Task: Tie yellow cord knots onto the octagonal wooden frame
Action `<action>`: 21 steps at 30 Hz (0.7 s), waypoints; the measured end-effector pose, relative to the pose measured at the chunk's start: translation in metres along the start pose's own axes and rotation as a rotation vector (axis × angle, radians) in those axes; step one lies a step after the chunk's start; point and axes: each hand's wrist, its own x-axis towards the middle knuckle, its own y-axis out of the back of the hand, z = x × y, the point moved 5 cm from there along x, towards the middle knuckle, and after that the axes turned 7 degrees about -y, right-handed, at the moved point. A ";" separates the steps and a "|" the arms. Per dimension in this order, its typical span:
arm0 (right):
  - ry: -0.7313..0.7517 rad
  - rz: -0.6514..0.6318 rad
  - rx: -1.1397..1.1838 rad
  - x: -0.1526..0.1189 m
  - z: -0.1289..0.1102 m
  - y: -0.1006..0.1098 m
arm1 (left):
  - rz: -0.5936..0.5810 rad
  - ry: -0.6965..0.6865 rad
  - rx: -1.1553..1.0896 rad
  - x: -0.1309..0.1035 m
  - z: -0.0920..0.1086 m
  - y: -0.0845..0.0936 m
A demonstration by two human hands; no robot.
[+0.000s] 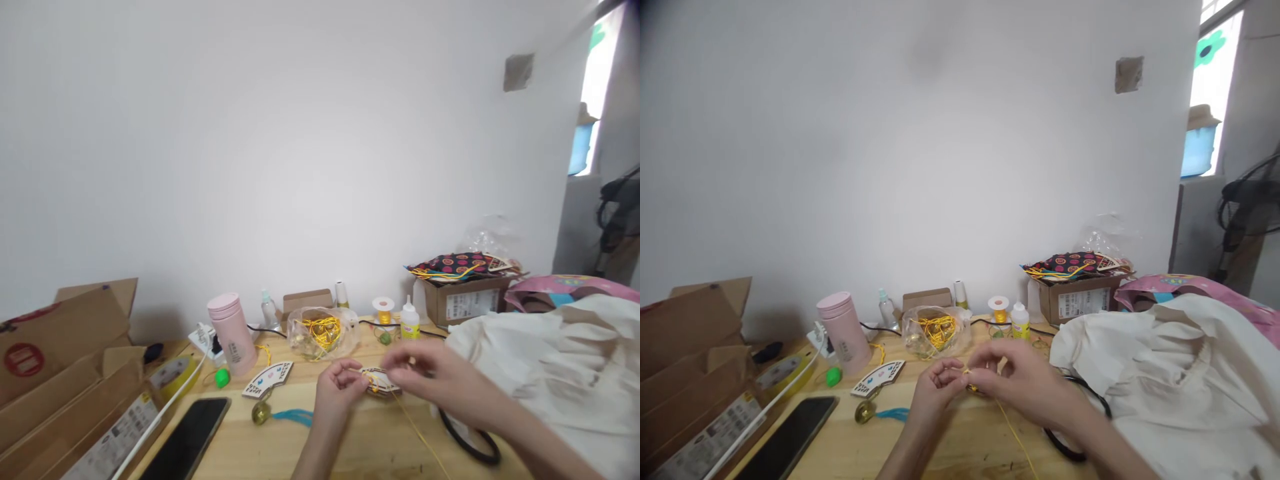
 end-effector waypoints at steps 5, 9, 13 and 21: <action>0.003 0.061 -0.228 0.010 0.026 -0.046 | -0.053 -0.022 0.084 -0.002 0.003 -0.002; 0.029 -0.014 -0.103 0.009 0.038 -0.057 | -0.061 -0.082 0.238 -0.007 0.010 -0.006; 0.010 0.004 -0.112 0.009 0.041 -0.048 | -0.093 -0.080 0.336 -0.008 0.009 -0.008; -0.061 0.032 0.062 0.013 0.058 -0.044 | -0.139 0.014 0.367 -0.006 -0.001 -0.003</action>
